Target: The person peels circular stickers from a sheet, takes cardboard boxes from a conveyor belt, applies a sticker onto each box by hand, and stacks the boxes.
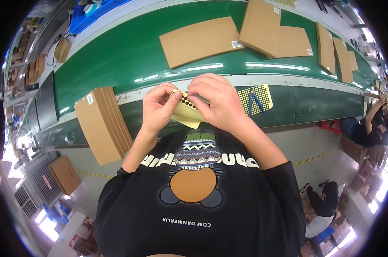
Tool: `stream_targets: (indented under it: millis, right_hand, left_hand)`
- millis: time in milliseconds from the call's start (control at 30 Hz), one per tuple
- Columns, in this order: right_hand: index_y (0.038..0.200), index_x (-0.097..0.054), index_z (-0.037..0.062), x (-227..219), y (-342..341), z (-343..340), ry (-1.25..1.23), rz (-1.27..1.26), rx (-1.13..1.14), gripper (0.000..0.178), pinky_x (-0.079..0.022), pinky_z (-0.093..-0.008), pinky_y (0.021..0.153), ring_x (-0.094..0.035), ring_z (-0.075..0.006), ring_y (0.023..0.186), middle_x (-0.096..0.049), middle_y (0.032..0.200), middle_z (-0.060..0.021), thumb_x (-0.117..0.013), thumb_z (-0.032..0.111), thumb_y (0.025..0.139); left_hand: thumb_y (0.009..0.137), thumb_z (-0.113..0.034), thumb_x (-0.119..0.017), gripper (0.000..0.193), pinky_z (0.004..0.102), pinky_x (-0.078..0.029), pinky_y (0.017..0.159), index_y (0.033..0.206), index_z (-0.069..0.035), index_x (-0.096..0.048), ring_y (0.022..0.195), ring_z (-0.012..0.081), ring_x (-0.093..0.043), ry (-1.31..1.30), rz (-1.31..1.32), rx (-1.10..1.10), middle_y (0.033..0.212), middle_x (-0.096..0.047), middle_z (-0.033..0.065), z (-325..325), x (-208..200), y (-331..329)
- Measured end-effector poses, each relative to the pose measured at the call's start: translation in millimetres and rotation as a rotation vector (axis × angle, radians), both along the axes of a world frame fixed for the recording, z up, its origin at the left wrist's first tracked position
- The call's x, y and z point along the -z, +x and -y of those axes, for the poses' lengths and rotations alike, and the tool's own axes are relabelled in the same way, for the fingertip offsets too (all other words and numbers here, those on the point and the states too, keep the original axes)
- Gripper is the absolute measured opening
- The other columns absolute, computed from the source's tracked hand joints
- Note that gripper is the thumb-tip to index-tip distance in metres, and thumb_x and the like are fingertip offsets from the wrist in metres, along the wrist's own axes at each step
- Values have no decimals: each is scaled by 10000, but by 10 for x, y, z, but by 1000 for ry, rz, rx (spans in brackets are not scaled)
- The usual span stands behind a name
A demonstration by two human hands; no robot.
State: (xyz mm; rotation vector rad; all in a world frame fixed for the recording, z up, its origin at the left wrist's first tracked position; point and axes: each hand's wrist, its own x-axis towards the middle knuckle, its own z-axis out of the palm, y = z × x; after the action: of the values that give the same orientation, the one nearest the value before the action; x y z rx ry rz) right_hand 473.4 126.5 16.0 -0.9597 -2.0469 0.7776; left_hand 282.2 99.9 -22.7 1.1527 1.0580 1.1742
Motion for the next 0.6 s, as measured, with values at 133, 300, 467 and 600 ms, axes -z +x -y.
stream_targets:
  millis: [133, 300, 467, 600]
  right_hand:
    - [860, -626, 4, 257, 188, -279, -351, -288, 85, 68, -482, -337, 870, -641, -217, 962, -680, 938, -85, -661, 28, 806]
    - [1229, -556, 11, 1408, 317, -1214, -582, -482, 298, 330, -470, -278, 918, -589, -153, 1072, -633, 1142, -91, -617, 69, 910]
    - [1374, -422, 45, 2154, 256, -2134, -316, 152, 523, 663, -377, -450, 1062, -447, -398, 1272, -482, 1346, -239, -701, 249, 808]
    - [1425, -330, 56, 2294, 253, -2437, -351, 349, 644, 776, -350, -454, 1082, -393, -416, 1306, -401, 1392, -277, -695, 298, 784]
  left_hand:
    - [905, -42, -627, 90, 207, -447, 642, 848, 26, -645, 733, 50, -560, -274, 23, -26, 898, -632, 35, -454, 512, -56]
    - [971, -127, -550, 270, 303, -512, 856, 1159, 64, -585, 963, 189, -628, -419, 192, -351, 1080, -649, 119, -1023, 1726, -533]
    - [983, -91, -512, 228, 351, -527, 880, 1152, 51, -566, 1018, 233, -622, -464, 314, -413, 1130, -623, 146, -1280, 2007, -619]
    - [966, -101, -556, 190, 322, -534, 806, 1077, 53, -573, 949, 206, -631, -505, 297, -413, 1077, -633, 142, -1314, 2046, -693]
